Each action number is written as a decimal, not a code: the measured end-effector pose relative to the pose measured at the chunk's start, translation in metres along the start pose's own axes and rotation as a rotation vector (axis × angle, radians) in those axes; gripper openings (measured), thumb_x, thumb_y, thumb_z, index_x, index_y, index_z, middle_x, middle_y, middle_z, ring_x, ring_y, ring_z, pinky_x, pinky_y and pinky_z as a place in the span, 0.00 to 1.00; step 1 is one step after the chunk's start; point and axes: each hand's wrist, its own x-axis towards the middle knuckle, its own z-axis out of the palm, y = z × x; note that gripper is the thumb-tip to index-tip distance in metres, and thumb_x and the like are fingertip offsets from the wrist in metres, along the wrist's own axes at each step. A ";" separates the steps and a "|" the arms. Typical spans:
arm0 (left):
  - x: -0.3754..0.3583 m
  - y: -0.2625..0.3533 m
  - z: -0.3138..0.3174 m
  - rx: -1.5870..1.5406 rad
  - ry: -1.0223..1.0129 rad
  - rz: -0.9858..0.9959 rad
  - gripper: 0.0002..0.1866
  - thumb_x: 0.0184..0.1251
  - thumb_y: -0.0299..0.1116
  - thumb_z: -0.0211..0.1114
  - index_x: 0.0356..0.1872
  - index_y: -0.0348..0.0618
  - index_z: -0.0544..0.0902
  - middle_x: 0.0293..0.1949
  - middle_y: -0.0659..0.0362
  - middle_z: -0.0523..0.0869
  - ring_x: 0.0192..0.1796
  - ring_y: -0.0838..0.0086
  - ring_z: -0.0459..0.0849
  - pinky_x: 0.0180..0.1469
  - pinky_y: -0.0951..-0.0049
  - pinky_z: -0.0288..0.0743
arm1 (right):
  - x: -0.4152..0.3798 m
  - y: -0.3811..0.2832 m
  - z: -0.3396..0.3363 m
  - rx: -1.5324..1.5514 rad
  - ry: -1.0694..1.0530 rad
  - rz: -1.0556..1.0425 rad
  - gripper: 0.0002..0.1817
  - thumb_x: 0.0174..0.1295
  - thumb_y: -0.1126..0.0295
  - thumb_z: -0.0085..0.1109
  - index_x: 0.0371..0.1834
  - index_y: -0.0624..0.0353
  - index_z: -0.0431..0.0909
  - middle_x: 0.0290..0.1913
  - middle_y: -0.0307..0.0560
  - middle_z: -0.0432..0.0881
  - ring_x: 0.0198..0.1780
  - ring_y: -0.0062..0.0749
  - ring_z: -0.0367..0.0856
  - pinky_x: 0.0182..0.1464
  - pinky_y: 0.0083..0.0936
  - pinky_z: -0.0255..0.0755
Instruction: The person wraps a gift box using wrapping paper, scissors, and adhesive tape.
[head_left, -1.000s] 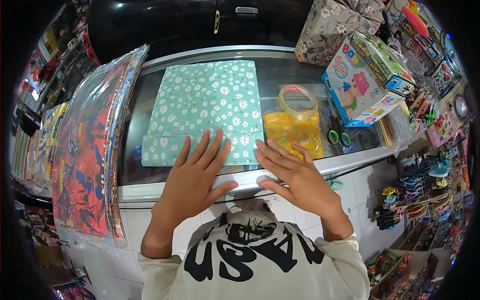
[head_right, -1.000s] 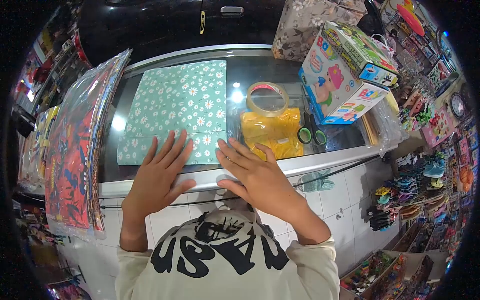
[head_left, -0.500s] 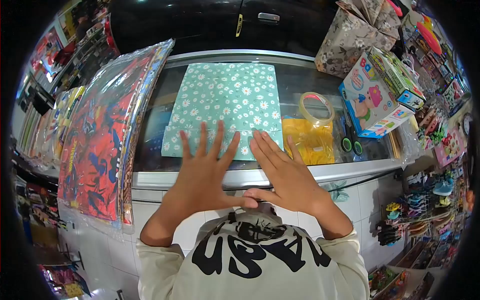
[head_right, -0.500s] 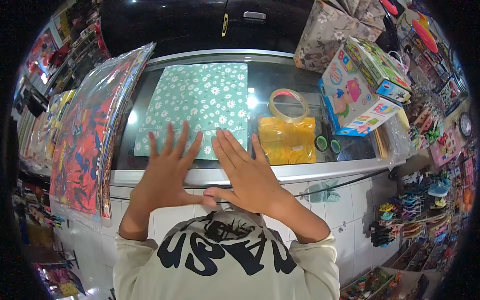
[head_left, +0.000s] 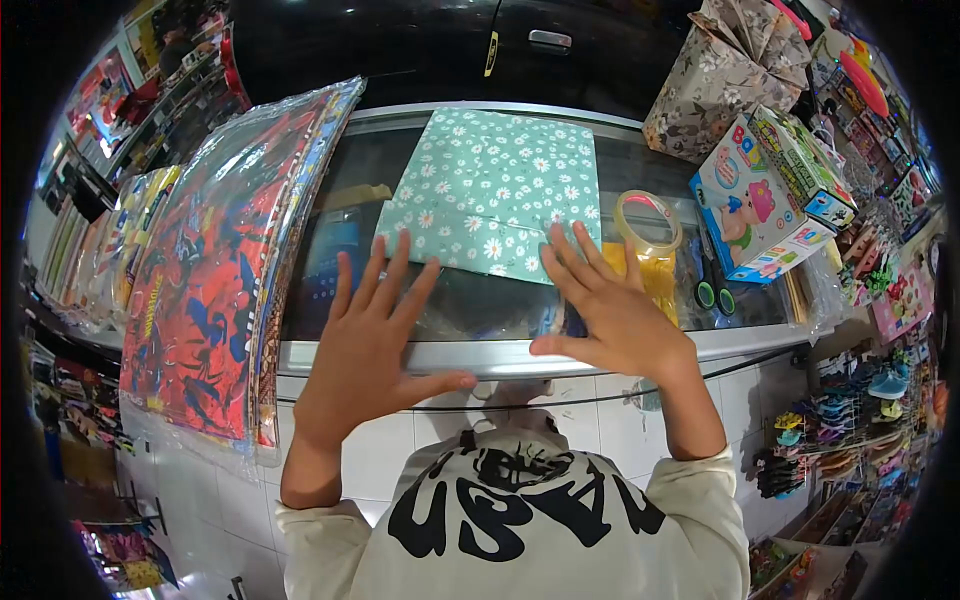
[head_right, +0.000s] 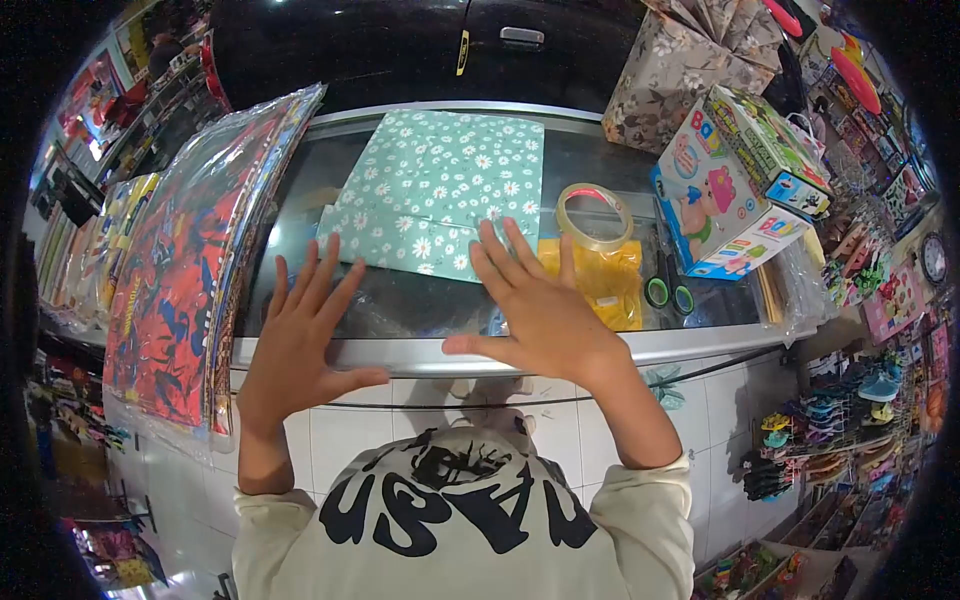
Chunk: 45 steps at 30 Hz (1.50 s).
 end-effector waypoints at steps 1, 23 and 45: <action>0.005 0.005 0.000 -0.017 0.018 0.027 0.60 0.46 0.75 0.64 0.75 0.42 0.59 0.77 0.42 0.53 0.79 0.45 0.48 0.76 0.40 0.39 | 0.002 0.000 -0.001 -0.007 0.030 0.011 0.57 0.58 0.27 0.47 0.78 0.64 0.48 0.80 0.57 0.46 0.81 0.48 0.38 0.74 0.65 0.28; 0.017 0.013 0.019 0.045 -0.025 -0.149 0.47 0.56 0.76 0.54 0.74 0.62 0.66 0.73 0.31 0.55 0.77 0.40 0.52 0.72 0.34 0.23 | -0.001 -0.015 0.020 0.064 0.103 -0.026 0.55 0.59 0.27 0.46 0.77 0.62 0.51 0.79 0.57 0.49 0.81 0.50 0.43 0.71 0.71 0.36; 0.005 -0.004 0.011 0.069 -0.024 -0.208 0.47 0.57 0.75 0.55 0.73 0.57 0.67 0.69 0.30 0.62 0.75 0.50 0.60 0.61 0.46 0.53 | -0.001 -0.010 0.018 0.158 0.033 -0.028 0.53 0.62 0.28 0.42 0.77 0.63 0.50 0.79 0.58 0.48 0.81 0.49 0.39 0.73 0.68 0.30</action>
